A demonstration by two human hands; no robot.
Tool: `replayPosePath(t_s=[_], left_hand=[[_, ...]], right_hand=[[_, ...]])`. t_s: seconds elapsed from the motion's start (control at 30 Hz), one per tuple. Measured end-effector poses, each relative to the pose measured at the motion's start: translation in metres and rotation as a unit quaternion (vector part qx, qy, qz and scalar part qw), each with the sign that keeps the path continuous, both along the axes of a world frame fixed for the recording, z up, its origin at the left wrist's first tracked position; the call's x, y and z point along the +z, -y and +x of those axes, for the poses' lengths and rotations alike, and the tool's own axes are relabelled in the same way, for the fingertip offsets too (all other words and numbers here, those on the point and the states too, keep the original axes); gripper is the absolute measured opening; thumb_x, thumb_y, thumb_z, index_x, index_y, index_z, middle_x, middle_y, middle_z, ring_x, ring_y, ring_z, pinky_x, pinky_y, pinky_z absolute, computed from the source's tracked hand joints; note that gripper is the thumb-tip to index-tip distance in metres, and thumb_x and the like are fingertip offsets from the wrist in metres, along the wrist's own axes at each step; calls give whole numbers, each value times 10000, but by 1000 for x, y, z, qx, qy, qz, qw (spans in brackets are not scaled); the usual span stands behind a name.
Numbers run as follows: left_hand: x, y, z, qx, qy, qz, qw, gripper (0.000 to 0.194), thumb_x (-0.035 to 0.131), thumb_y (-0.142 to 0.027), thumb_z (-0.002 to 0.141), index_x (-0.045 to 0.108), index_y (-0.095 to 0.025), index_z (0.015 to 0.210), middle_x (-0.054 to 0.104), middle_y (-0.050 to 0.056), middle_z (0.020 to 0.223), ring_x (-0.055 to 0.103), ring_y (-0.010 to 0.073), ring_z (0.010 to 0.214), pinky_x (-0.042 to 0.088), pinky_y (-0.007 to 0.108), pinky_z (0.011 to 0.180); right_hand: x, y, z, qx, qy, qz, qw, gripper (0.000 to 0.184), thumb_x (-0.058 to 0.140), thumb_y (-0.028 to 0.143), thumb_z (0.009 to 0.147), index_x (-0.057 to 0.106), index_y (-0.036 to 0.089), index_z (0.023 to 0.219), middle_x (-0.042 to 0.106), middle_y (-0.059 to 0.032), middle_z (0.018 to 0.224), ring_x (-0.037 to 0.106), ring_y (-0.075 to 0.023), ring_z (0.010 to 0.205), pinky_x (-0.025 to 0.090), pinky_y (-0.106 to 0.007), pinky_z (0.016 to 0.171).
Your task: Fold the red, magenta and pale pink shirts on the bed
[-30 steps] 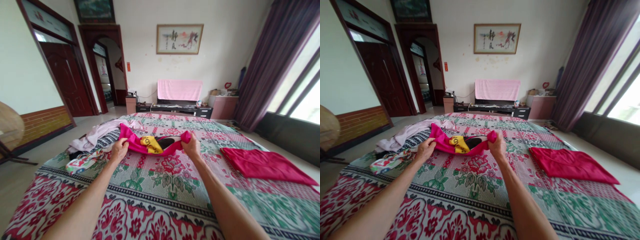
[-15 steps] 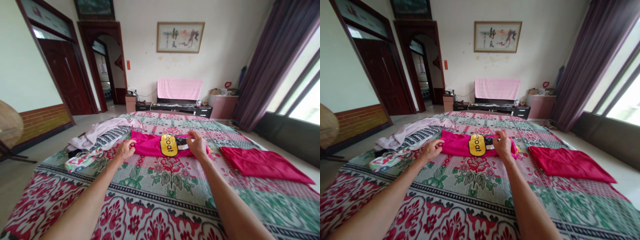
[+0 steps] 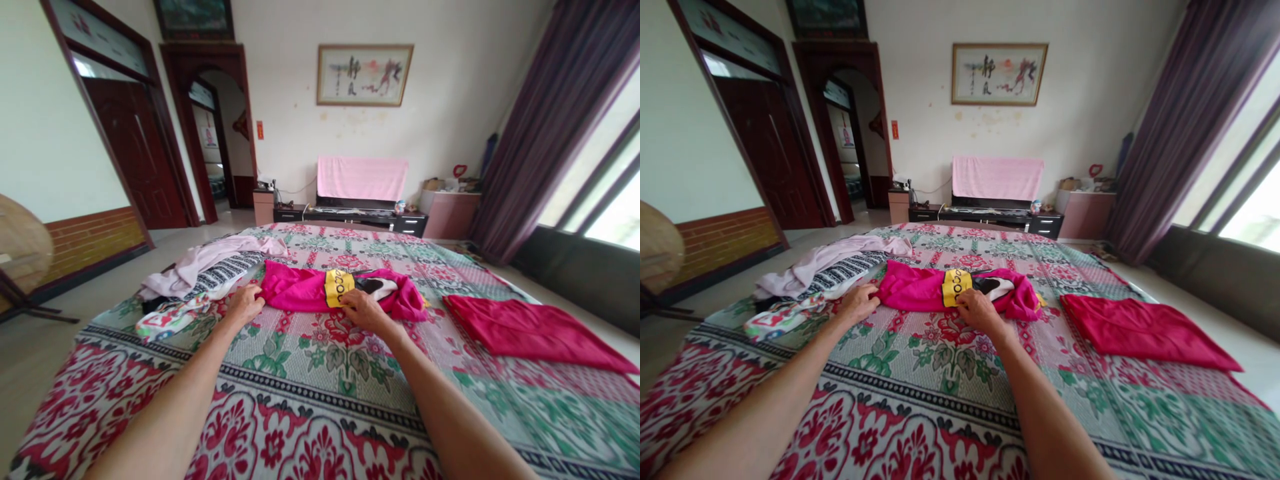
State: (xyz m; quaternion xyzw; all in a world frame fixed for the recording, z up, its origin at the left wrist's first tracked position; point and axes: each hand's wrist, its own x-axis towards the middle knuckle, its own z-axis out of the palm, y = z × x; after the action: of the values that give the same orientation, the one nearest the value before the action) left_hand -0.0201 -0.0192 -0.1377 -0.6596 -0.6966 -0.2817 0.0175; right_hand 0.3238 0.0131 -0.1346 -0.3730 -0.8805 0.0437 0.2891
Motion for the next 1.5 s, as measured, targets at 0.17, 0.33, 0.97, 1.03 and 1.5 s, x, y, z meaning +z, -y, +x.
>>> replayPosePath(t_s=[0.17,0.33,0.97,1.03,1.5], left_hand=[[22,5,6,-27,344,16,939,231,583,-331,663,704,-180,789,650,-12,636,590,175,670,443,267,632],[46,9,8,-97,644,53,757,281,703,-268,499,654,-165,757,651,-32,629,580,130,587,467,243,575],[34,5,14,-70,678,30,731,490,853,-267,433,690,-126,873,674,-14,656,585,99,536,425,207,518],[36,6,15,-70,686,31,723,470,842,-247,447,692,-133,878,681,-7,667,591,106,543,431,212,523],[13,-7,7,-62,518,-11,853,517,784,-254,499,701,-150,999,716,113,1026,667,221,926,500,286,780]], right_hand=[[16,6,2,-46,-64,-38,996,222,462,204,831,664,160,752,665,-41,699,573,-144,636,402,-244,636],[51,17,15,-45,-126,-175,975,211,512,286,808,676,168,745,615,-2,644,488,-115,569,344,-231,537],[35,-4,32,-69,-76,-131,986,294,449,284,805,616,185,584,613,4,590,517,-130,574,393,-245,566],[36,-3,32,-80,-65,-117,988,329,428,287,816,572,188,538,580,4,555,499,-130,551,371,-246,544],[42,8,19,-207,-44,-60,976,200,520,209,794,717,192,764,721,-34,769,652,-180,741,435,-247,686]])
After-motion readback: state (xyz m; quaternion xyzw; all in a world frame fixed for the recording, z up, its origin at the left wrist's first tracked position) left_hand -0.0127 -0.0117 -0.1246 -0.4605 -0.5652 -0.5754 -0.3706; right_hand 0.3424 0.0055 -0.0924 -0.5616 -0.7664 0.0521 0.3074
